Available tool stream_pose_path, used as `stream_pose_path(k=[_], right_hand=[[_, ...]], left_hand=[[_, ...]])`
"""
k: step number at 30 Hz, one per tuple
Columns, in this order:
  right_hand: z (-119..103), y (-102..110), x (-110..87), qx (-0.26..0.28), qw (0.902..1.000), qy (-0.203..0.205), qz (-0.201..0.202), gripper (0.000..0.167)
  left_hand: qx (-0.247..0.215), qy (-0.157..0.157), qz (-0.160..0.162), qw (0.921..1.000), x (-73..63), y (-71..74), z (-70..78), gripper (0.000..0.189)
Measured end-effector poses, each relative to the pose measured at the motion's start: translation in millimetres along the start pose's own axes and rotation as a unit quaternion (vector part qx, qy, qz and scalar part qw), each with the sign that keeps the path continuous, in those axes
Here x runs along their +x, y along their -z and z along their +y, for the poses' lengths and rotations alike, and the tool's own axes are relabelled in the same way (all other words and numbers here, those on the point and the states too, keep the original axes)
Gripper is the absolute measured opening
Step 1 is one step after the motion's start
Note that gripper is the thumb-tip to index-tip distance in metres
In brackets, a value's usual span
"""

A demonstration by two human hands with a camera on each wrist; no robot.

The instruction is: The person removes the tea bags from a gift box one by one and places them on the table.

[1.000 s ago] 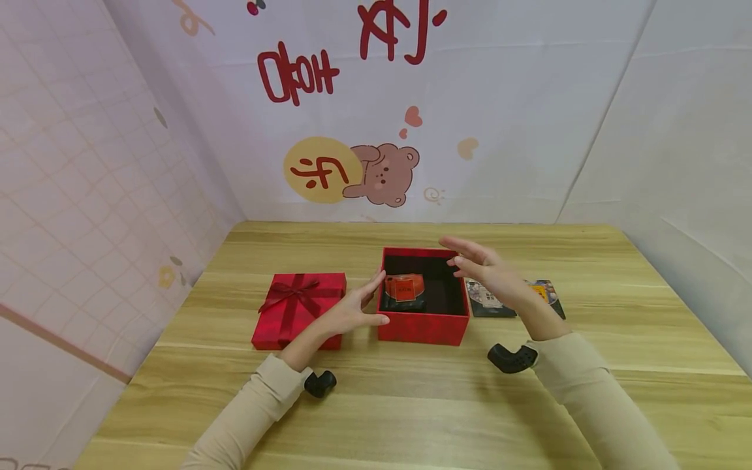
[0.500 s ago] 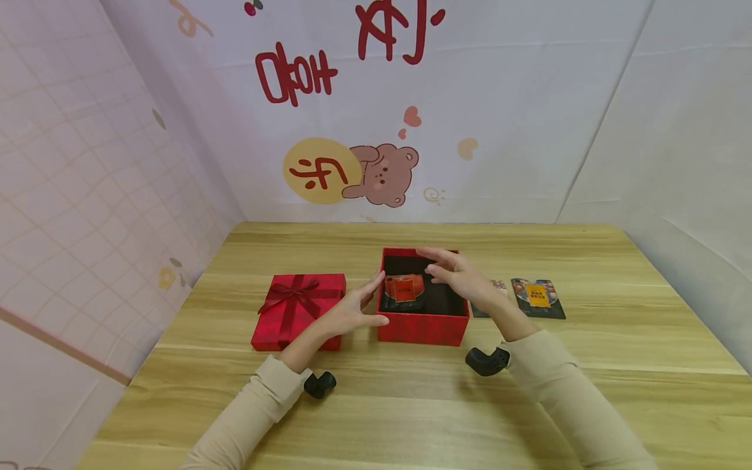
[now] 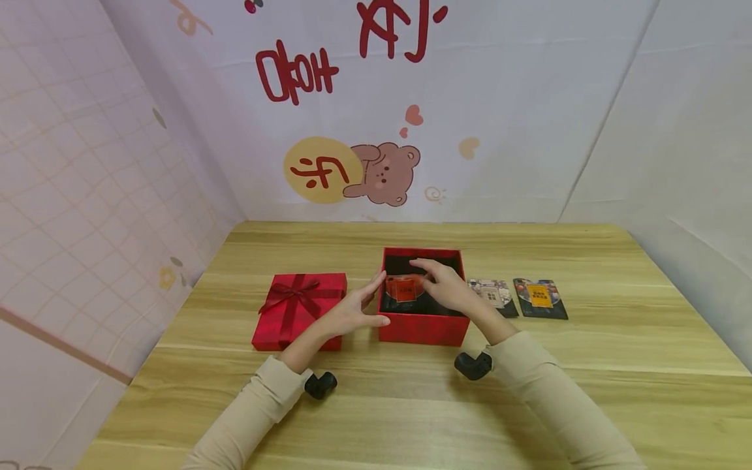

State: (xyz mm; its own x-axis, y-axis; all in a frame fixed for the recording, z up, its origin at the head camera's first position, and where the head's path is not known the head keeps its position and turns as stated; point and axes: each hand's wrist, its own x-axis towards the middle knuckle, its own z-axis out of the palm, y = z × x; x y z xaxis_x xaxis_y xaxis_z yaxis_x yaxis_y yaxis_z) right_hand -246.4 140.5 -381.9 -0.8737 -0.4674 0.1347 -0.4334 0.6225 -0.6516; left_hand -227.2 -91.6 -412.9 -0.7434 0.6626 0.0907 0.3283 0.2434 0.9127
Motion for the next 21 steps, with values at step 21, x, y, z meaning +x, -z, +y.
stream_pose_path(k=[21], right_hand=[[-1,-9,5.6,-0.181,0.9692,-0.033,-0.164,0.054]], left_hand=[[0.018,0.023,-0.005,0.9996,-3.5,0.7,25.9,0.084]])
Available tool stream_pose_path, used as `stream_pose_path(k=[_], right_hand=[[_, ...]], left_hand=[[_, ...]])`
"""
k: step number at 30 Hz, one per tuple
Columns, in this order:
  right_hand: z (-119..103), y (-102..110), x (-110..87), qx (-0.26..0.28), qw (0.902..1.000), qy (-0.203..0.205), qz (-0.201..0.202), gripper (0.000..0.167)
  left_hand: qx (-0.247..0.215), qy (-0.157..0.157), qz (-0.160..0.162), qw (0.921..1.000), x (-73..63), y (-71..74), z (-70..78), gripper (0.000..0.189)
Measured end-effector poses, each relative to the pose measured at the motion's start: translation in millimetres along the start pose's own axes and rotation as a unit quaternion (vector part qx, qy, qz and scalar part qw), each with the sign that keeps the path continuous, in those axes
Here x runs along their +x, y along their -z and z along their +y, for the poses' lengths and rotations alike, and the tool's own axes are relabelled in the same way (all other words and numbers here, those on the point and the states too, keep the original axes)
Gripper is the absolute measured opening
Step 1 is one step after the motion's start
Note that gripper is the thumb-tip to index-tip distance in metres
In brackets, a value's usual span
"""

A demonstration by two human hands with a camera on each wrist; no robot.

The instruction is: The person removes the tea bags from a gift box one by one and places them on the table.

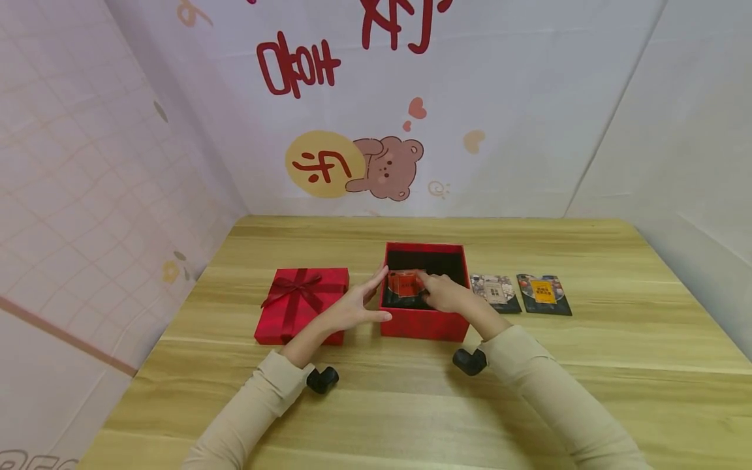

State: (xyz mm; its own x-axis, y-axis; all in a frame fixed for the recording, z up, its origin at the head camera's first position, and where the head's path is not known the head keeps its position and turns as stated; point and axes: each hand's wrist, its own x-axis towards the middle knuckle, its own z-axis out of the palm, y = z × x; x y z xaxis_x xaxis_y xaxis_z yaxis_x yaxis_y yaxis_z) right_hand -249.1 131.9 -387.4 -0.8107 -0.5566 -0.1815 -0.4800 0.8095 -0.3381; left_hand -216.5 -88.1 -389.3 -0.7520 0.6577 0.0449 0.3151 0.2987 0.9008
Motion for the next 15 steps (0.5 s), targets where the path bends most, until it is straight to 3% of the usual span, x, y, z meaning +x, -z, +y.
stream_pose_path(k=[6,15], right_hand=[[1,-1,-0.2,0.022,0.9997,0.0,0.004,0.054],[1,-1,-1.4,0.053,0.998,0.014,0.031,0.055]], left_hand=[[0.009,-0.012,0.007,0.9999,5.2,-3.0,-23.7,0.087],[0.004,-0.023,0.011,0.9997,5.2,-3.4,-27.1,0.089]])
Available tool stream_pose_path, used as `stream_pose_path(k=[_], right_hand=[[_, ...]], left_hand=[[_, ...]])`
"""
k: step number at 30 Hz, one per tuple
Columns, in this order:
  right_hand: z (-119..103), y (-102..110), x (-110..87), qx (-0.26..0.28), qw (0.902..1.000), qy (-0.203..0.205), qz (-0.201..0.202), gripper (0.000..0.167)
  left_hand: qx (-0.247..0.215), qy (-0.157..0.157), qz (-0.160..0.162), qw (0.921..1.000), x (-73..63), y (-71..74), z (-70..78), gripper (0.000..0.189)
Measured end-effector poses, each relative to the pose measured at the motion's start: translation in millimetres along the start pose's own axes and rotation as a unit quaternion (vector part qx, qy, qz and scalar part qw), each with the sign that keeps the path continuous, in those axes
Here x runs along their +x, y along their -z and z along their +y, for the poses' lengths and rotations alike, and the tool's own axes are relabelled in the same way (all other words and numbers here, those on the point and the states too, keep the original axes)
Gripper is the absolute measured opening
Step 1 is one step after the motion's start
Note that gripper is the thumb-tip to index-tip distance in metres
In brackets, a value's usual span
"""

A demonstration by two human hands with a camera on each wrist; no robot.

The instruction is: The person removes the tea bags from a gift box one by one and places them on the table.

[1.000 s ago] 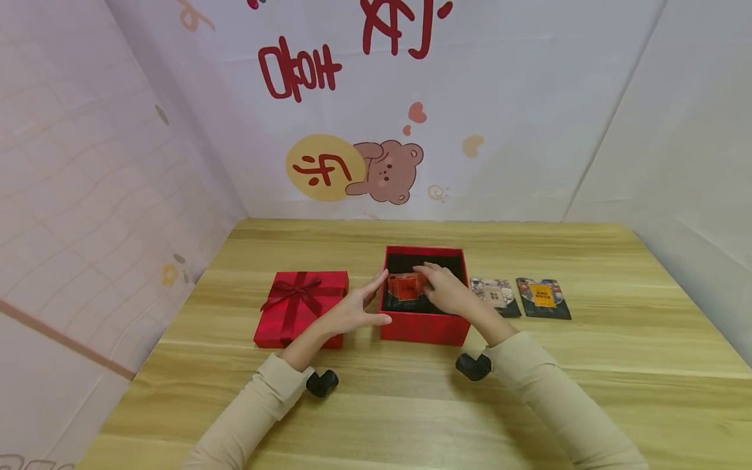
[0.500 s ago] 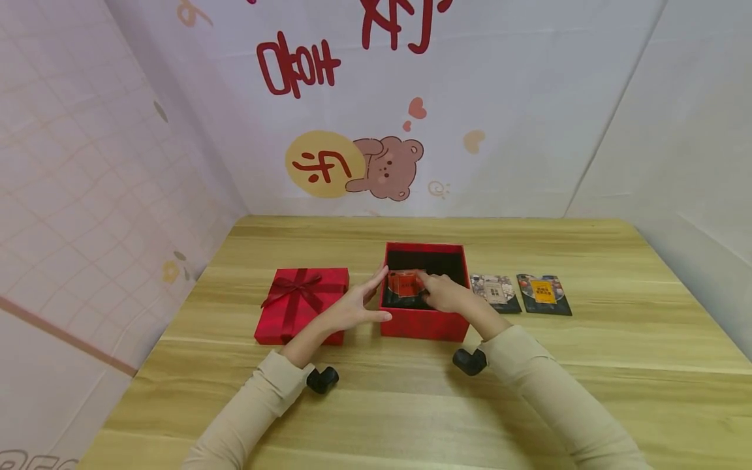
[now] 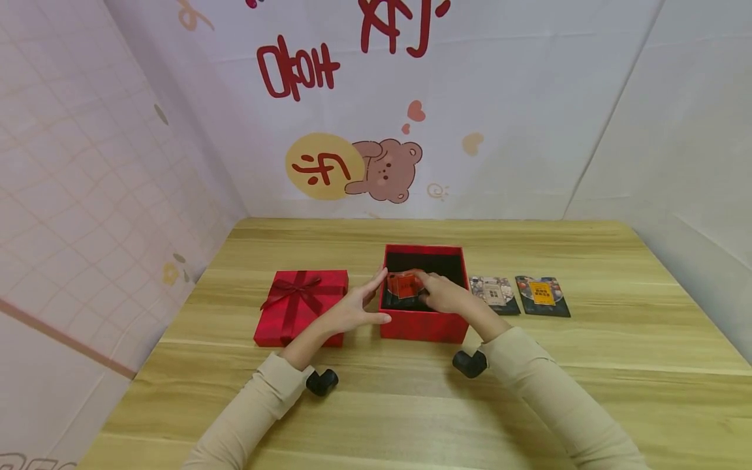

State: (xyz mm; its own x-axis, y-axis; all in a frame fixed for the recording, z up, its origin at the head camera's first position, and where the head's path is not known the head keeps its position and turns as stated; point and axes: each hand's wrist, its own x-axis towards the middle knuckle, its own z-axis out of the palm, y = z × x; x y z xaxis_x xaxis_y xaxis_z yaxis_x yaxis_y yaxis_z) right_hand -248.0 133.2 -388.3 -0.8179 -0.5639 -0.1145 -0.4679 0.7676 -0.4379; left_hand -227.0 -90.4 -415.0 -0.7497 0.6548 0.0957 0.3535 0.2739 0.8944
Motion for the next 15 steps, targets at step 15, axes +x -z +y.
stream_pose_path(k=[15], right_hand=[[1.9,0.9,-0.2,0.041,0.9984,0.011,0.037,0.049]], left_hand=[[-0.01,-0.002,0.0,1.0,-0.3,0.1,0.5,0.089]])
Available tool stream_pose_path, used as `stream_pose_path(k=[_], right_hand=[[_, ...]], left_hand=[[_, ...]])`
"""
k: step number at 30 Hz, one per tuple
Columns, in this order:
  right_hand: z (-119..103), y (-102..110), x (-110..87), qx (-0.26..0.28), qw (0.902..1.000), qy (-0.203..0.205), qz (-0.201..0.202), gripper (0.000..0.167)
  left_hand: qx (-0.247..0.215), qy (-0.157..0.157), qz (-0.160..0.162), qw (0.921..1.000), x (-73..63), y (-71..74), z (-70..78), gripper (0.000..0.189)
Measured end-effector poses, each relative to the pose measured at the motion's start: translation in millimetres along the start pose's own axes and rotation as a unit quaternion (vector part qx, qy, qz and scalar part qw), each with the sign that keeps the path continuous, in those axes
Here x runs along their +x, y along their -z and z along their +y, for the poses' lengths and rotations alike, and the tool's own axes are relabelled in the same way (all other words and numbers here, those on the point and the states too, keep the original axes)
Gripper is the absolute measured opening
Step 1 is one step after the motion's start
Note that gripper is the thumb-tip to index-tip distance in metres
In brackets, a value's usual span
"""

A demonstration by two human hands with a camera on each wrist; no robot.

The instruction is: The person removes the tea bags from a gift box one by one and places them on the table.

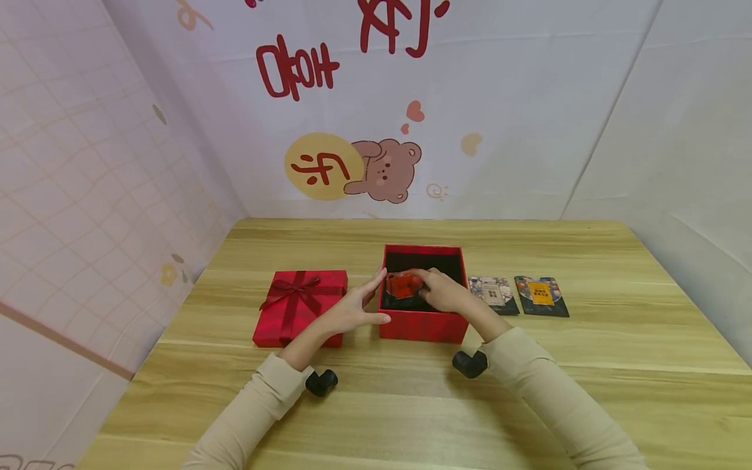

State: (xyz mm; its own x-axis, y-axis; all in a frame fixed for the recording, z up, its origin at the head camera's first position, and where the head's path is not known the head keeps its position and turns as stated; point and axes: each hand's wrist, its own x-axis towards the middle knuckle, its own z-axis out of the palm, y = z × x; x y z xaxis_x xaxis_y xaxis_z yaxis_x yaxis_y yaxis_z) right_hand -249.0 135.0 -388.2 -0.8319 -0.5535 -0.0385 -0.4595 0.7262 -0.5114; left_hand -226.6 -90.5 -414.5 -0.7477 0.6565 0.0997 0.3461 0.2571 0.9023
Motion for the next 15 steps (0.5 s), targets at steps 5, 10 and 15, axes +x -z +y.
stream_pose_path(k=[5,10,15], right_hand=[[-0.6,4.2,-1.3,0.029,0.9994,-0.008,0.018,0.043],[-0.1,5.7,-0.6,0.054,0.9984,-0.008,0.013,0.04],[0.2,5.6,2.2,0.07,0.9974,-0.014,-0.004,0.038]], left_hand=[[0.006,0.006,0.0,1.0,0.5,0.8,0.5,0.089],[0.009,0.01,-0.001,0.9999,0.8,1.1,0.4,0.088],[0.012,0.012,-0.004,0.9998,0.7,-0.1,0.3,0.086]])
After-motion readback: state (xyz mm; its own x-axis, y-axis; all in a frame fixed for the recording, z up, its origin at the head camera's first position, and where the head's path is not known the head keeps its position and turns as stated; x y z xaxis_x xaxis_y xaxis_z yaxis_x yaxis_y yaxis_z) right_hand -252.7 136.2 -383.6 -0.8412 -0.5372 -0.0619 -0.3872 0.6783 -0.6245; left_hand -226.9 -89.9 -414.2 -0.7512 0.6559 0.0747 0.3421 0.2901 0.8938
